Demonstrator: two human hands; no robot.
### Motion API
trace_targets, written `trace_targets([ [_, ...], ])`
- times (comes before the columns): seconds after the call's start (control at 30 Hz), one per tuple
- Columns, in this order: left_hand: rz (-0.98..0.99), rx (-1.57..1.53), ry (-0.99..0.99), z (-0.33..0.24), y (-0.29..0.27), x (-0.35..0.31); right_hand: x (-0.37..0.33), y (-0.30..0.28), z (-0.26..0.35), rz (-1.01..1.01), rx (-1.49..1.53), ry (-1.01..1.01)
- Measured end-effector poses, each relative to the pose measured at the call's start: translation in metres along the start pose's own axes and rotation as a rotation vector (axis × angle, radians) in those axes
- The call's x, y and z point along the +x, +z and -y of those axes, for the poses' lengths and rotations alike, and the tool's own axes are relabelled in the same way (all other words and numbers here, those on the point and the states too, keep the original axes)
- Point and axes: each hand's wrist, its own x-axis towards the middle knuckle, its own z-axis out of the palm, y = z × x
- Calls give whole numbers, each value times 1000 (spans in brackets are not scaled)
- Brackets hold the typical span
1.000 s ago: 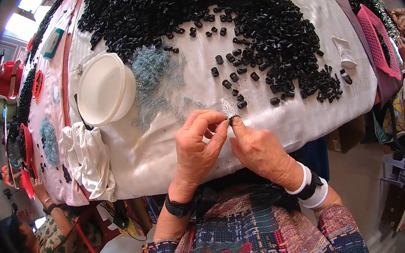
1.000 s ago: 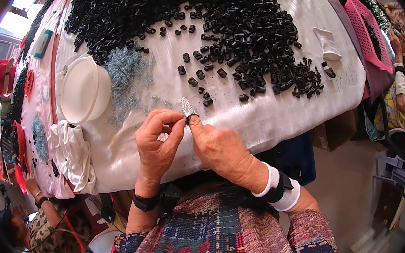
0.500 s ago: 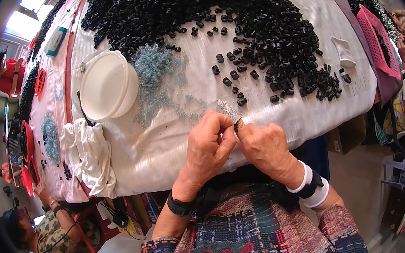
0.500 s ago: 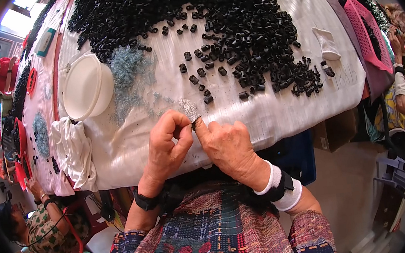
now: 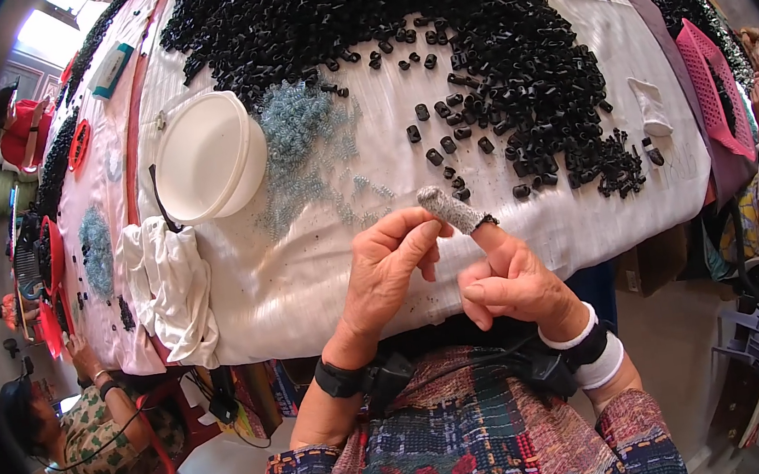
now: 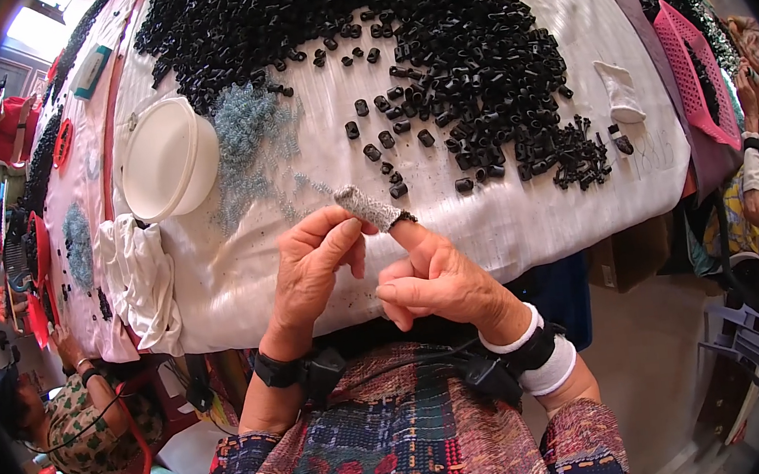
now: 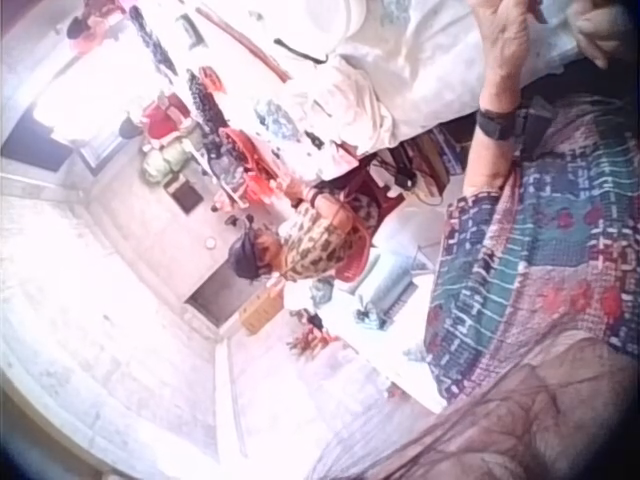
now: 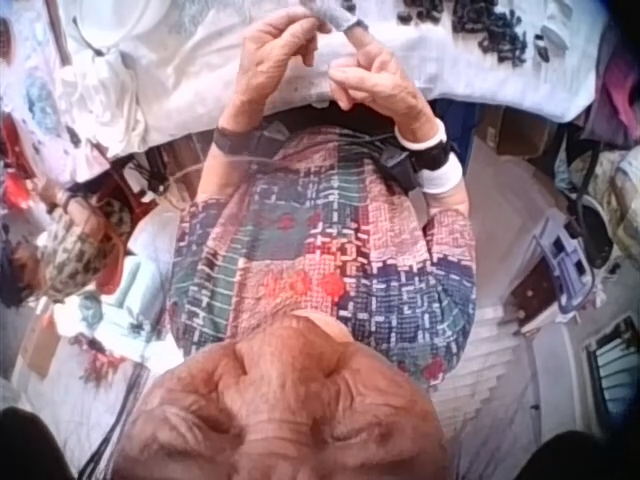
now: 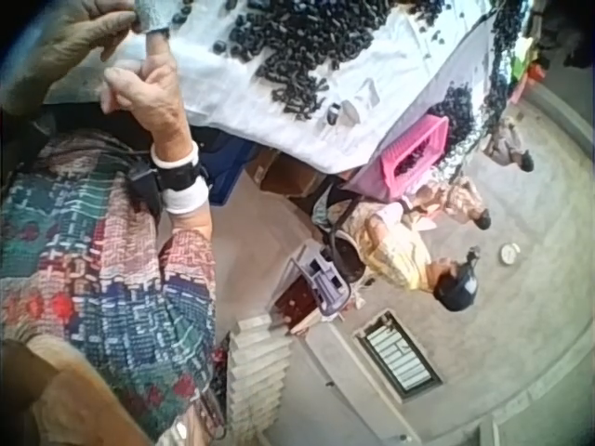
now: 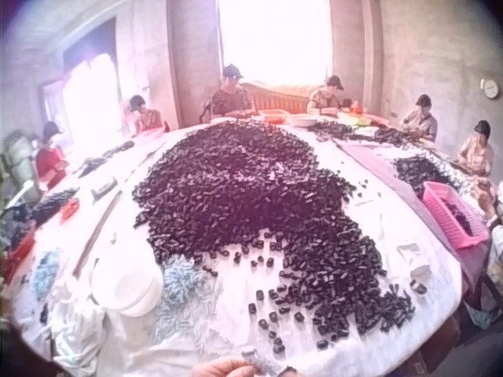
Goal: Manually assembling shoe components by inserting small black plastic parts into mesh sleeves.
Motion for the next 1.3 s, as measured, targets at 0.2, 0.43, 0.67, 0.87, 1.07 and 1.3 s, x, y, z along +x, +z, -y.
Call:
trace_targets([
  [0.2,123,-436,-227,1,-3,3,-4,-4,-7,70,180,28],
  [0.43,292,-544,-314,8,-8,3,-7,-21,-20,276,306,-33],
  [0.67,330,-504,-351,9,-7,0,-10,-28,-28,350,286,-13],
  [0.87,419,-561,-400,11,-3,-4,-12,-33,-27,427,210,58],
  [1.07,463,-534,-387,12,-1,-9,-12,-38,-31,473,179,71],
  [1.3,372,-437,-315,12,-2,-11,-13,-11,-27,504,487,161],
])
